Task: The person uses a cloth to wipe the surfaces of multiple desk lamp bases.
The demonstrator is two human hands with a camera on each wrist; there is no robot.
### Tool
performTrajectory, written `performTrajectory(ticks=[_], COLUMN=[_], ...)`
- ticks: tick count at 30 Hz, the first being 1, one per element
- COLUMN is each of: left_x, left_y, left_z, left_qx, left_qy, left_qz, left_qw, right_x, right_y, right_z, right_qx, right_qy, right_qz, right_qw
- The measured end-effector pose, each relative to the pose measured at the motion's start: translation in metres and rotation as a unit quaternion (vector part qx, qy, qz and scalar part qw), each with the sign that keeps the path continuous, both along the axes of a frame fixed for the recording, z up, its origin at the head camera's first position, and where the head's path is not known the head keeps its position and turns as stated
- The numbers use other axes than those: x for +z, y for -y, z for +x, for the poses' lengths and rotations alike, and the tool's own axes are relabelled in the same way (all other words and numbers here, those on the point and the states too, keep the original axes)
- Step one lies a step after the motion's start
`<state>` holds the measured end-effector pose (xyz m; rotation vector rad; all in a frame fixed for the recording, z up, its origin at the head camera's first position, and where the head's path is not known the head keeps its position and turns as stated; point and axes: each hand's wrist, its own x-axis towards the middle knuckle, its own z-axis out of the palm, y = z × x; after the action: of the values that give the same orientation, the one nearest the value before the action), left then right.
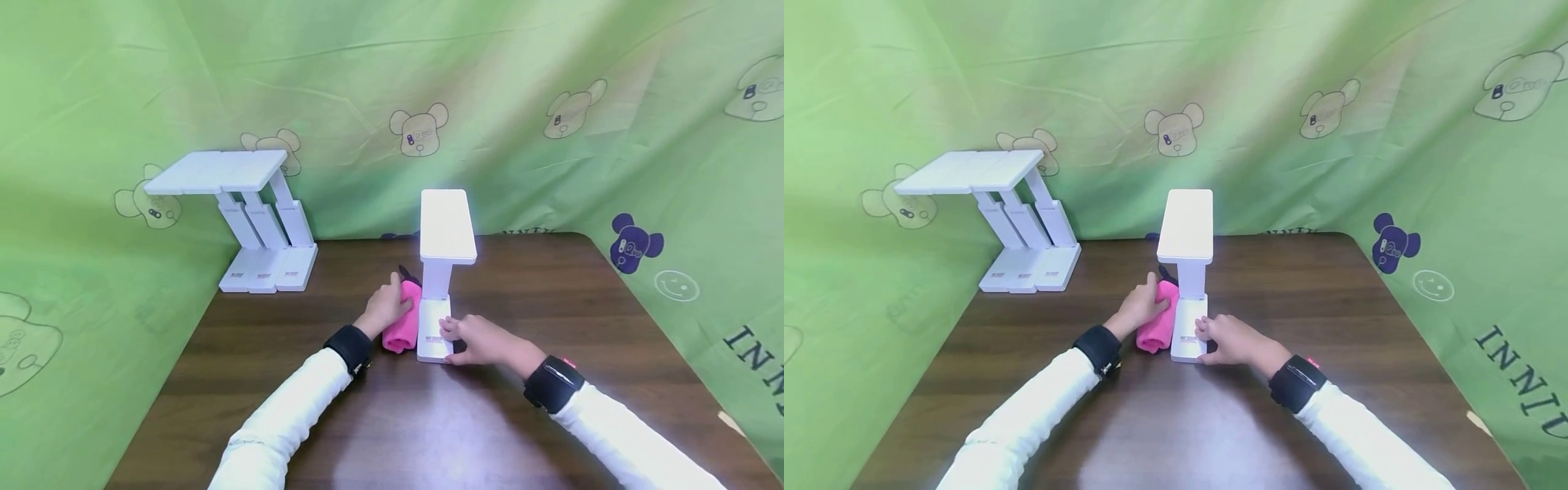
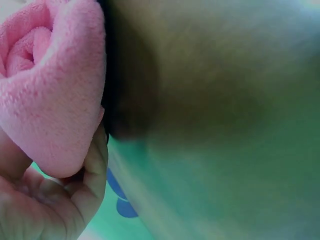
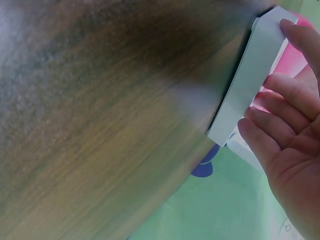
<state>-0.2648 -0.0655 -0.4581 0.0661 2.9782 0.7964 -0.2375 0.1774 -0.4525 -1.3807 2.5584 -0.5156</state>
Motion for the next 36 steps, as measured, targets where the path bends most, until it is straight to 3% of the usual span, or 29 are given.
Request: performTrajectory(ticks=[7,11,14,17,19,20,23,26,28,31,36], left_x=[0.004,0.008,0.016,0.025,0.03,0.032,0.029,0.02,0.012,0.004,0.002], left_y=[0.002,0.005,0.007,0.005,-0.002,-0.006,-0.023,-0.042,-0.054,-0.066,-0.066], left_z=[0.054,0.078,0.09,0.099,0.105,0.107,0.112,0.112,0.11,0.107,0.11], left_qx=[-0.053,-0.077,-0.092,-0.125,-0.167,-0.196,-0.285,-0.344,-0.358,-0.357,-0.34], left_qy=[0.019,0.022,-0.005,-0.069,-0.125,-0.154,-0.221,-0.258,-0.27,-0.279,-0.253], left_qz=[0.042,0.024,-0.003,-0.036,-0.063,-0.083,-0.147,-0.219,-0.252,-0.273,-0.271], left_qw=[0.9976,0.9965,0.9957,0.989,0.9758,0.9649,0.9211,0.8758,0.8576,0.8491,0.8643], right_x=[0.003,0.004,0.003,0.001,-0.001,-0.002,-0.005,-0.005,-0.004,-0.003,-0.002], right_y=[-0.006,-0.01,-0.013,-0.015,-0.015,-0.013,-0.007,-0.001,0.003,0.008,0.009], right_z=[-0.004,-0.012,-0.023,-0.034,-0.041,-0.043,-0.047,-0.045,-0.043,-0.039,-0.035], right_qx=[-0.006,-0.001,0.019,0.044,0.053,0.057,0.05,0.037,0.03,0.025,0.011], right_qy=[0.011,0.022,0.024,0.001,-0.019,-0.029,-0.044,-0.039,-0.033,-0.03,-0.027], right_qz=[-0.005,-0.009,-0.042,-0.091,-0.116,-0.122,-0.125,-0.109,-0.101,-0.09,-0.077], right_qw=[0.9999,0.9997,0.9987,0.9949,0.9917,0.9905,0.99,0.9926,0.9939,0.9952,0.9966])
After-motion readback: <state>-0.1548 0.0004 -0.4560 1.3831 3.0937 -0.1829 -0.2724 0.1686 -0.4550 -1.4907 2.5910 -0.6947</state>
